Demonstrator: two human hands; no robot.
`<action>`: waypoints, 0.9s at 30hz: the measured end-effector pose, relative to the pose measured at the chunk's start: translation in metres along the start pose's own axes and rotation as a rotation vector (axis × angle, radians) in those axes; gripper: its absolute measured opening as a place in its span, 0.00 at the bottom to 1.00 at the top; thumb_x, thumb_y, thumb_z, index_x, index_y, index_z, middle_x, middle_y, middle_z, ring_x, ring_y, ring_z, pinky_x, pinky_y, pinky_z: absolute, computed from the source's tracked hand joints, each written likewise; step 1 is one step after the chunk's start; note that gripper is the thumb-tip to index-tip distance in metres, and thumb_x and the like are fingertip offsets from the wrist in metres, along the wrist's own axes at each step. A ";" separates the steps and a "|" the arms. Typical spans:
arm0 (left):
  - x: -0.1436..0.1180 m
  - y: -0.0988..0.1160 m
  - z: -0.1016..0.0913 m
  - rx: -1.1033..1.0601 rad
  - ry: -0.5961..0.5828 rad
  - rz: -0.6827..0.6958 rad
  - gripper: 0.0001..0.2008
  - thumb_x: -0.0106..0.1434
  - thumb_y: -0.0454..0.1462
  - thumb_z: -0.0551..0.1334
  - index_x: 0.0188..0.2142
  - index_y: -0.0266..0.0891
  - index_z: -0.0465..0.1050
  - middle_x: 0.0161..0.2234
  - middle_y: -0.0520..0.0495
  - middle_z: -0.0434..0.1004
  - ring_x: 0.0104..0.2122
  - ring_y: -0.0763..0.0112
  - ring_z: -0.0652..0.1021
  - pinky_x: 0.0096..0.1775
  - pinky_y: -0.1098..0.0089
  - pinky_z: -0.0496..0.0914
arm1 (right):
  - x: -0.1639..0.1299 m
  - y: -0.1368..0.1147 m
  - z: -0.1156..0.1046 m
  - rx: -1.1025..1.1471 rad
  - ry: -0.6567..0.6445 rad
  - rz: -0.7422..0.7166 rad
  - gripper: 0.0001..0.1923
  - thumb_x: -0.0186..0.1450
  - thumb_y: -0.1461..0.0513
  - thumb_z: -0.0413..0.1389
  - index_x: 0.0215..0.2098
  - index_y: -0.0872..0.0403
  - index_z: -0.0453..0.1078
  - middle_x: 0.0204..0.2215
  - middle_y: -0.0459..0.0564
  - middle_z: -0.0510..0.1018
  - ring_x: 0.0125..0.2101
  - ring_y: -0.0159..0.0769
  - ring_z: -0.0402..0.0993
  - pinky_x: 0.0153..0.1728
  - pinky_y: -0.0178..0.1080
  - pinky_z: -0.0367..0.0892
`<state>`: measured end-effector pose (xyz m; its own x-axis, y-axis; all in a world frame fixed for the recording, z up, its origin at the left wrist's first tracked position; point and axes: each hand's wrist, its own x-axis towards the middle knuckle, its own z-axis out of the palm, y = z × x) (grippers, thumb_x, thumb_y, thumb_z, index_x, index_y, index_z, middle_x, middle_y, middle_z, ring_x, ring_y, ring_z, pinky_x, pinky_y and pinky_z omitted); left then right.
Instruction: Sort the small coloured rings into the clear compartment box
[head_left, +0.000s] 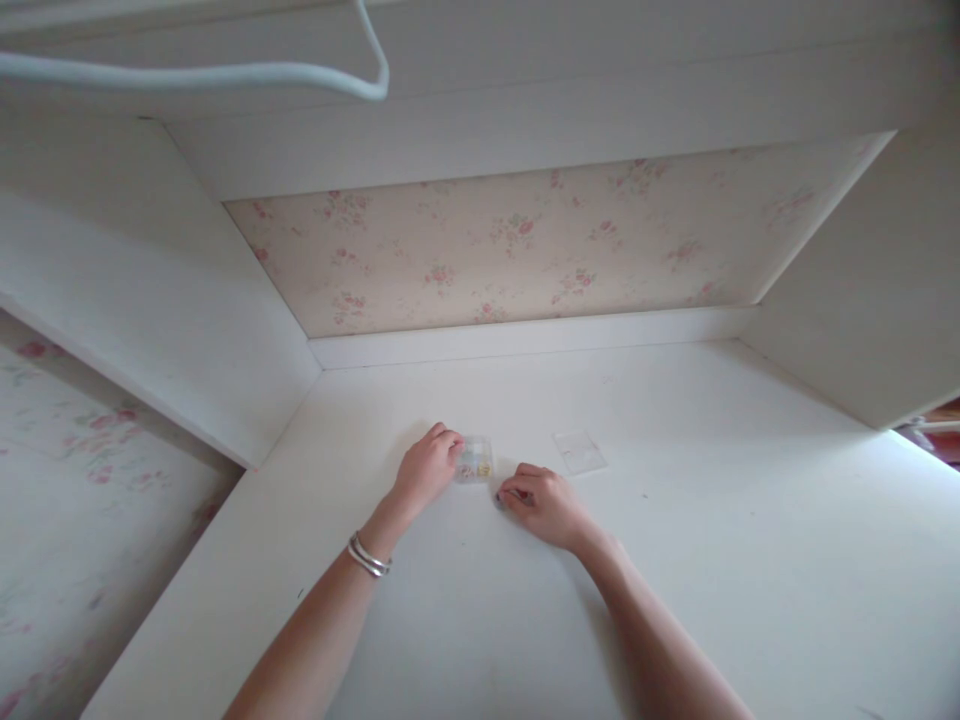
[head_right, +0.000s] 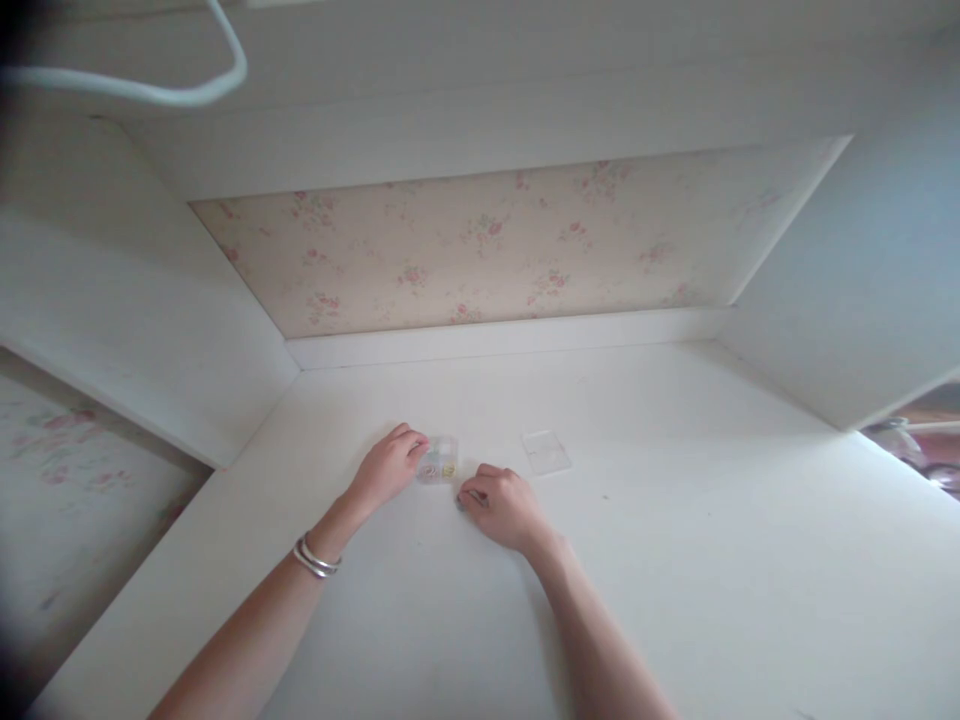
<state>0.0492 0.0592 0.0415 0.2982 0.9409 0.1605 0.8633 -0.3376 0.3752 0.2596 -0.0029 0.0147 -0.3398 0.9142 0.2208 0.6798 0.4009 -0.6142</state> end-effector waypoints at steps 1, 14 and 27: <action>0.000 -0.003 -0.001 -0.015 0.016 -0.003 0.10 0.65 0.36 0.53 0.36 0.41 0.73 0.37 0.48 0.72 0.36 0.71 0.74 0.40 0.72 0.65 | 0.000 0.001 0.000 -0.015 -0.012 -0.007 0.10 0.63 0.61 0.52 0.30 0.48 0.75 0.25 0.43 0.71 0.24 0.27 0.66 0.27 0.31 0.57; -0.059 -0.007 0.001 -0.280 0.109 0.000 0.12 0.65 0.40 0.52 0.36 0.40 0.73 0.32 0.49 0.73 0.30 0.72 0.71 0.35 0.72 0.65 | 0.000 0.001 0.001 -0.089 -0.100 -0.093 0.12 0.64 0.60 0.50 0.31 0.46 0.76 0.26 0.44 0.73 0.29 0.29 0.69 0.32 0.32 0.59; -0.074 -0.002 0.013 -0.330 0.021 0.019 0.11 0.66 0.39 0.51 0.36 0.42 0.72 0.32 0.49 0.73 0.31 0.71 0.72 0.34 0.73 0.65 | 0.002 -0.001 0.002 -0.096 -0.123 -0.072 0.09 0.64 0.59 0.51 0.32 0.48 0.74 0.27 0.44 0.73 0.30 0.31 0.69 0.34 0.33 0.60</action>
<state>0.0312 -0.0092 0.0172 0.3016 0.9346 0.1884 0.6777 -0.3491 0.6472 0.2569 -0.0022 0.0145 -0.4633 0.8710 0.1634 0.7076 0.4746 -0.5236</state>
